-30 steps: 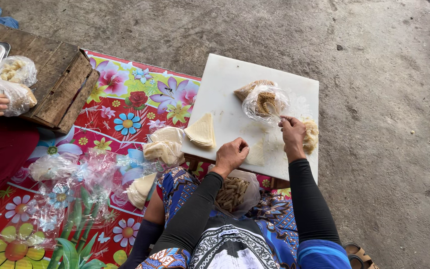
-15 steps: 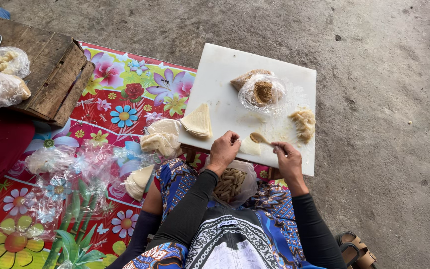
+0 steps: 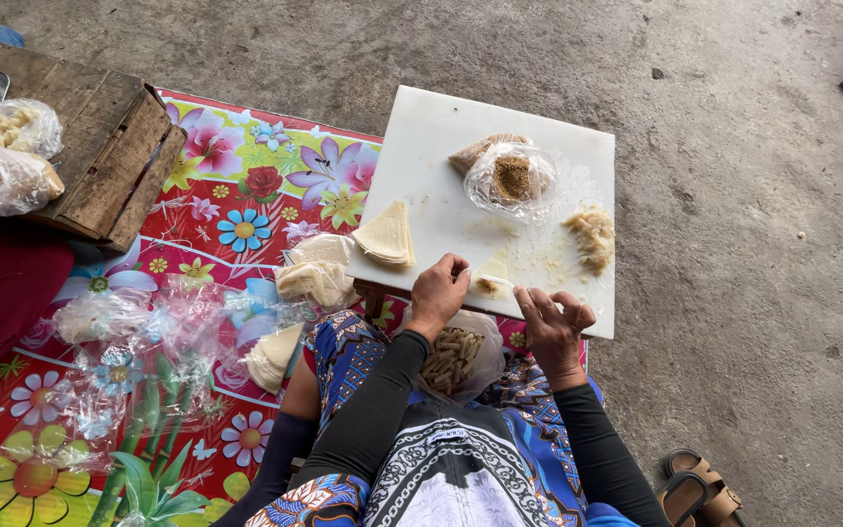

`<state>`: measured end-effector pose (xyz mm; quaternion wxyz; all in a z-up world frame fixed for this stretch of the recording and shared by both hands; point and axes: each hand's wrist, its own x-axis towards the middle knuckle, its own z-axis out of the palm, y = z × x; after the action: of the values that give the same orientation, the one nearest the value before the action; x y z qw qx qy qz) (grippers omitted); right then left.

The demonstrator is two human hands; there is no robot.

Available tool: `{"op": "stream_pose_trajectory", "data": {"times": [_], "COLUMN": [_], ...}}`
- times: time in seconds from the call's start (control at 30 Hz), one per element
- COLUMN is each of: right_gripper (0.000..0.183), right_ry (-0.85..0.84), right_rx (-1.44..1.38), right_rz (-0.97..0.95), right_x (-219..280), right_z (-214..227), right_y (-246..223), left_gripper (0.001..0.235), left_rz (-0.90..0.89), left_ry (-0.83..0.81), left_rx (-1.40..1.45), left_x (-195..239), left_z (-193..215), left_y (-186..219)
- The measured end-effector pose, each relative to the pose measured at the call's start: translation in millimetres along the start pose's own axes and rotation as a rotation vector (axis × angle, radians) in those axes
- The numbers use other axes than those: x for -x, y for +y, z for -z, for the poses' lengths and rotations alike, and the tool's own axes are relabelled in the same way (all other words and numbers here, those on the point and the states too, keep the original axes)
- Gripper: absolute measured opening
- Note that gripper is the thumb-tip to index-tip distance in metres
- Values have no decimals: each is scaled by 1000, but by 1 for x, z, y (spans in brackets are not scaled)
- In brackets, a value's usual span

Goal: The person sits on a floral mat and assembles triangular food items by hand. They place a filling onto a thin wrapper, fold it into a triangle, and stack the finished items. A second person is visible to the left, performing a similar task.

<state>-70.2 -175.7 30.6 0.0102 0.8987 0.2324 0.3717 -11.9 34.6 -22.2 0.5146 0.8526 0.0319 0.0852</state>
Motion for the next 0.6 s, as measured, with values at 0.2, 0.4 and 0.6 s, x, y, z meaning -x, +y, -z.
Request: {"op": "stream_pose_trajectory", "data": {"times": [0.2, 0.4, 0.6], "right_gripper": [14, 10, 30], "right_ry": [76, 114, 70], "right_rx": [-241, -282, -850], "right_rz": [-370, -496, -493], "right_x": [-7, -59, -104], "right_z": [-37, -109, -123], "right_y": [21, 73, 63], "left_gripper": [20, 25, 29], "left_rz": [-6, 4, 9], "left_ry": [29, 20, -18], "left_rx": [-27, -37, 13], "left_x": [-2, -5, -3], "left_z": [1, 2, 7], "left_y": [2, 1, 3]}}
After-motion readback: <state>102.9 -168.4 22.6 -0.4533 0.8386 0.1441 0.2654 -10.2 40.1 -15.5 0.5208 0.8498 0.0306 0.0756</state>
